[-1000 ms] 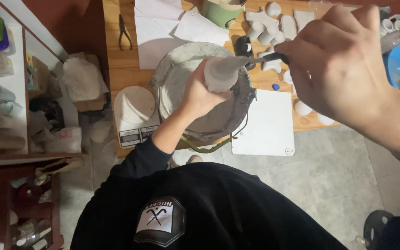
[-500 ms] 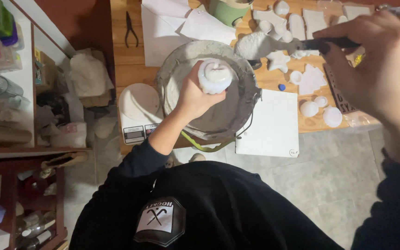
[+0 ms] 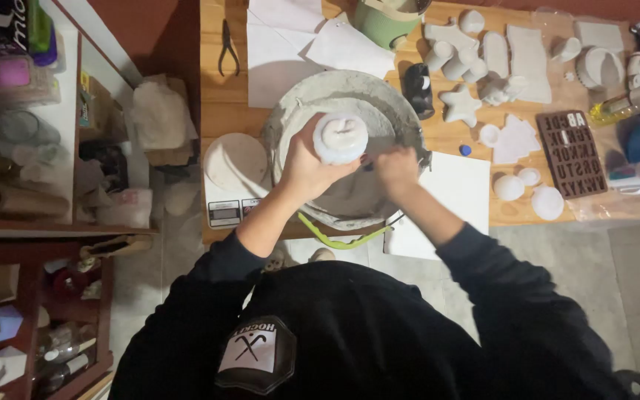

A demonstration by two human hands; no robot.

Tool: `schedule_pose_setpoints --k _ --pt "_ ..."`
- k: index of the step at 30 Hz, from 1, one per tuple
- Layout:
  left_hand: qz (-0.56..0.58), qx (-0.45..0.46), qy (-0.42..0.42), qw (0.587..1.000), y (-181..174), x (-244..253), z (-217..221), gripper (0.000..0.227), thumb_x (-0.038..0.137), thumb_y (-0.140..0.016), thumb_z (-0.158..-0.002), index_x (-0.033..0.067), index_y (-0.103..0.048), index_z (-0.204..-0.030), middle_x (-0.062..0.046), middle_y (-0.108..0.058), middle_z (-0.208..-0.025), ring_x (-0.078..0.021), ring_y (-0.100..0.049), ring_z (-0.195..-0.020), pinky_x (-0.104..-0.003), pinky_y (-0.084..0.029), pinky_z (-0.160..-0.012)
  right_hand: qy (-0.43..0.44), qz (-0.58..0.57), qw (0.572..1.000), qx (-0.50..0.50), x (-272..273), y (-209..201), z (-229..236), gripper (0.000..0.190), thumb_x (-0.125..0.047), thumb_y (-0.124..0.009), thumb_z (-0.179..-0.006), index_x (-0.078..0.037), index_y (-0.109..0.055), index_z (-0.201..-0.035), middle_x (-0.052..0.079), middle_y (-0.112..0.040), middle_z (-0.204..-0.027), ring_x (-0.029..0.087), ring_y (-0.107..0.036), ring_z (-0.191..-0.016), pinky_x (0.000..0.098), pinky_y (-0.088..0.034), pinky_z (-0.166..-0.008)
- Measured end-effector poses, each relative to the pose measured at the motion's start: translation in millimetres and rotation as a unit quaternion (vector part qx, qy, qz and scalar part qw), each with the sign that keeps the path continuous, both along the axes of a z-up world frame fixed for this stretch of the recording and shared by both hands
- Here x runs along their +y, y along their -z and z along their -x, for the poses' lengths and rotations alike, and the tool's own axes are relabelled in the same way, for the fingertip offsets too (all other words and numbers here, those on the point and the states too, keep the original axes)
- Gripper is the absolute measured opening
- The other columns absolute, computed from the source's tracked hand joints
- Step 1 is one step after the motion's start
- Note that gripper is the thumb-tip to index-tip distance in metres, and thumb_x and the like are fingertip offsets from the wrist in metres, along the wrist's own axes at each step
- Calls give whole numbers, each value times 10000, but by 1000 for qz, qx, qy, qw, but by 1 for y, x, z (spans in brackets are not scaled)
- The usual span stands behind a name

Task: The recorder is mixing a plaster-like substance and carefully pouring it into small silicone molds to create decorative objects.

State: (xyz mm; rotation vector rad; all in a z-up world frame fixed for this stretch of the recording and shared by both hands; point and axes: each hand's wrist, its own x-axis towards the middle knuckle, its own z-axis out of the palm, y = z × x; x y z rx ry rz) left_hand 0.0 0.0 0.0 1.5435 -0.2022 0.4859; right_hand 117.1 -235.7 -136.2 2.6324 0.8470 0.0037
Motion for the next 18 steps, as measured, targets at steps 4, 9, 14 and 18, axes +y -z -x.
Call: schedule_pose_setpoints --k 4,9,14,18 --pt "-43 25 -21 999 3 -4 3 473 141 -951 -750 19 -710 -1139 -102 -768 -1060 -166 -740 -978 -325 -586 -891 30 27 994 103 9 38 5 272 -148 -594 -829 -170 -778 -1028 133 -776 -1024 256 -715 -1067 417 -459 -987" --pt "-17 49 2 999 -1 -11 7 499 172 -925 -722 10 -687 -1129 -100 -761 -1052 -150 -728 -981 -316 -579 -881 39 88 979 178 26 -14 22 276 -195 -548 -932 -217 -778 -1083 34 -761 -1148 219 -688 -1146 451 -382 -1049" --pt "-41 57 -4 998 0 -19 4 498 181 -945 -722 12 -702 -1122 -104 -772 -1051 -152 -735 -973 -319 -585 -879 28 110 975 193 21 -12 24 272 -229 -570 -906 -223 -764 -1096 38 -750 -1143 218 -661 -1168 462 -330 -1083" --pt "-31 84 10 996 3 -23 2 471 192 -957 -733 21 -729 -1108 -91 -796 -1025 -149 -745 -945 -318 -598 -860 49 91 972 210 24 -31 32 269 -289 -633 -875 -221 -768 -1097 65 -730 -1160 259 -635 -1186 450 -353 -1051"
